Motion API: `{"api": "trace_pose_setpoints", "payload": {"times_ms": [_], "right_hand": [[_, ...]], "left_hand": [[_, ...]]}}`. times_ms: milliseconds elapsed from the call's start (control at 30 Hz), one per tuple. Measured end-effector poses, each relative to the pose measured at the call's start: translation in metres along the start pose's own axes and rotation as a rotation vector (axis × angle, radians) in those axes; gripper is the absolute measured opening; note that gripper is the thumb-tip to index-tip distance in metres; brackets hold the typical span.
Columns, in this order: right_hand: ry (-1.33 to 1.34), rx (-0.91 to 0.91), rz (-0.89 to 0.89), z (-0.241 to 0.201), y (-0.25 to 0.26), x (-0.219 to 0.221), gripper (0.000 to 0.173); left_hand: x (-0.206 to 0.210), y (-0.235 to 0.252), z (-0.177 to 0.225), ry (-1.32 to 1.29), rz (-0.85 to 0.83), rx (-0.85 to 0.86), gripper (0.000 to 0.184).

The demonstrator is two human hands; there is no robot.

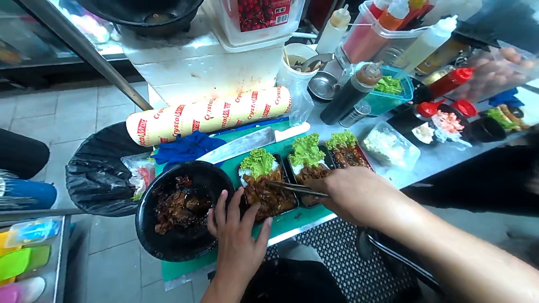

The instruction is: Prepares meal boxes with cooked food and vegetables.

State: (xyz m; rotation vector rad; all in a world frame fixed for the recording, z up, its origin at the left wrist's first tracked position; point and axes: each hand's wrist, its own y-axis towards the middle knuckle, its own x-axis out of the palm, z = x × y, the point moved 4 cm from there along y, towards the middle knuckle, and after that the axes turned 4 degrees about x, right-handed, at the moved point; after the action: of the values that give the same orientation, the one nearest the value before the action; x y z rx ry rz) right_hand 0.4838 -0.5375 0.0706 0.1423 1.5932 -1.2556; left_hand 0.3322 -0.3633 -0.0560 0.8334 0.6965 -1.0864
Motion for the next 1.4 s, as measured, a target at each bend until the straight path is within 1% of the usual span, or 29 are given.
{"api": "trace_pose_setpoints", "payload": {"times_ms": [67,167,233,300,367,433,467,600,700,833,900,967,1000,1100,1200,1333,1400], "right_hand": [[0.005,0.026,-0.008,0.008,-0.005,0.002,0.028],[0.029,0.085,0.023,0.019,-0.010,-0.004,0.029],[0.052,0.135,0.027,0.018,-0.009,-0.009,0.030],[0.095,0.162,0.000,0.011,-0.003,-0.006,0.028],[0.111,0.176,-0.015,0.007,-0.002,-0.003,0.028],[0.107,0.187,-0.005,0.005,-0.009,-0.006,0.028],[0.102,0.190,-0.002,0.003,-0.012,-0.006,0.030],[0.081,0.164,-0.046,-0.003,-0.009,0.006,0.025],[0.077,0.180,-0.027,-0.002,-0.013,0.002,0.028],[0.072,0.200,-0.010,-0.002,-0.005,0.011,0.030],[0.062,0.179,0.089,-0.008,-0.012,0.000,0.028],[0.059,0.144,0.192,-0.023,-0.019,-0.016,0.038],[0.062,0.131,0.190,-0.036,-0.018,-0.022,0.040],[0.137,0.094,0.039,-0.101,0.007,-0.031,0.045],[0.194,0.068,-0.020,-0.155,0.042,-0.023,0.043],[0.164,0.105,-0.132,-0.192,0.055,-0.009,0.051],[0.148,0.113,-0.135,-0.203,0.059,-0.001,0.047]], "left_hand": [[-0.001,0.002,0.000,0.010,-0.002,-0.011,0.046],[0.004,0.013,0.005,0.054,-0.018,0.022,0.050],[0.009,0.019,0.010,0.094,-0.054,0.036,0.056],[0.016,0.026,0.015,0.131,-0.094,0.056,0.060],[0.020,0.030,0.019,0.144,-0.136,0.068,0.056],[0.020,0.029,0.020,0.130,-0.136,0.069,0.051],[0.020,0.027,0.020,0.116,-0.123,0.068,0.050],[0.005,0.021,0.015,0.051,-0.010,0.049,0.042],[-0.020,0.007,-0.005,0.049,0.089,-0.001,0.039],[-0.061,-0.029,-0.049,0.064,0.208,-0.104,0.038],[-0.084,-0.051,-0.075,0.080,0.251,-0.180,0.035],[-0.103,-0.074,-0.098,0.077,0.272,-0.260,0.034],[-0.109,-0.083,-0.110,0.076,0.282,-0.290,0.034],[-0.119,-0.098,-0.138,0.045,0.291,-0.346,0.034],[-0.125,-0.103,-0.158,0.023,0.299,-0.350,0.035],[-0.136,-0.107,-0.185,-0.007,0.307,-0.362,0.035],[-0.138,-0.111,-0.198,-0.023,0.289,-0.373,0.035]]}}
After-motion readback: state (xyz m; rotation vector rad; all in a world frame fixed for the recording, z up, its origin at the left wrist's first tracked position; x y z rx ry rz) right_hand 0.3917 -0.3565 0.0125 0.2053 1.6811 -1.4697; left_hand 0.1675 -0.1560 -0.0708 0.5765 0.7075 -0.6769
